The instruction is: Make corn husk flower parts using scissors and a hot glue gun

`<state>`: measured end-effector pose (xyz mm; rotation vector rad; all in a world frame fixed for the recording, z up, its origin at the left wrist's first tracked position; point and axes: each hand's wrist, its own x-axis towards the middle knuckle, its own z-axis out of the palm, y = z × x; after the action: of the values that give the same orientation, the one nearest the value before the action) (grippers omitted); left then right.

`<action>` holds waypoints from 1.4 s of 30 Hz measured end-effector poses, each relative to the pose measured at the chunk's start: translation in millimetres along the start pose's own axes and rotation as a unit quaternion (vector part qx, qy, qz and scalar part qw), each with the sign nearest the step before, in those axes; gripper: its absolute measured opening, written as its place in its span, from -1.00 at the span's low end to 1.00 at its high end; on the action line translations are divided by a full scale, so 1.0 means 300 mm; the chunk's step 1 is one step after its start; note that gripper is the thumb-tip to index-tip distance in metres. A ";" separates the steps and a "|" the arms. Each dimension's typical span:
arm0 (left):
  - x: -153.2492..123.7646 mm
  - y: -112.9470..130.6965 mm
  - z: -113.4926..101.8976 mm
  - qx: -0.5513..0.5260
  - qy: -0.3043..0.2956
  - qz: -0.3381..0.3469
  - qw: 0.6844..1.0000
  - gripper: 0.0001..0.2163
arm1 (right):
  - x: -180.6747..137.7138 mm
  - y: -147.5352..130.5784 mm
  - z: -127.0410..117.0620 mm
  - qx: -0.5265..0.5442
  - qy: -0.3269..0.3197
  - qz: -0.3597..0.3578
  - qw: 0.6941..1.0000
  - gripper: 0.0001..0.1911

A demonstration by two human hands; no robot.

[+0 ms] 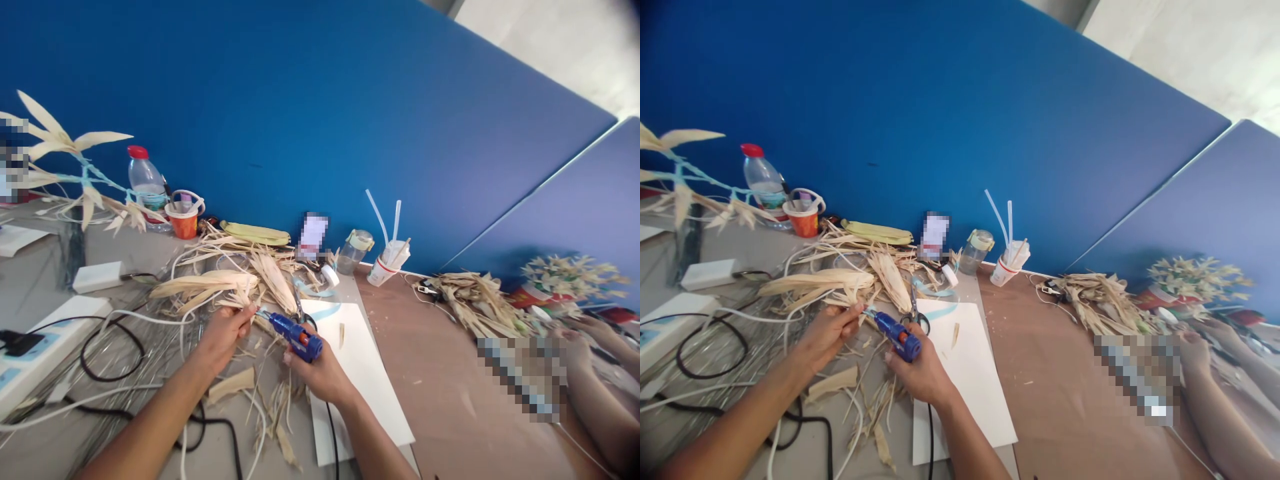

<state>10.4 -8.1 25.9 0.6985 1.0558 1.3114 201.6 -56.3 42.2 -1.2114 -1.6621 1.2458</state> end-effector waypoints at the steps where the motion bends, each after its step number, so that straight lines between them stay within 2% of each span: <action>1: 0.000 0.001 -0.001 0.003 -0.001 0.000 1.000 -0.65 | -0.002 -0.003 -0.003 0.002 0.000 0.001 1.000 -0.88; 35: -0.006 0.020 0.002 0.000 -0.025 -0.026 0.999 -0.60 | -0.008 0.001 -0.007 -0.025 -0.017 -0.023 0.999 -0.82; 42: -0.005 0.017 0.001 0.000 -0.029 -0.029 0.999 -0.64 | -0.009 0.013 -0.011 0.007 -0.028 -0.014 0.999 -0.78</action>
<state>8.7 -8.7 30.7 0.6972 1.0220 1.2343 206.4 -57.5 39.2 -1.1500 -1.7019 1.2831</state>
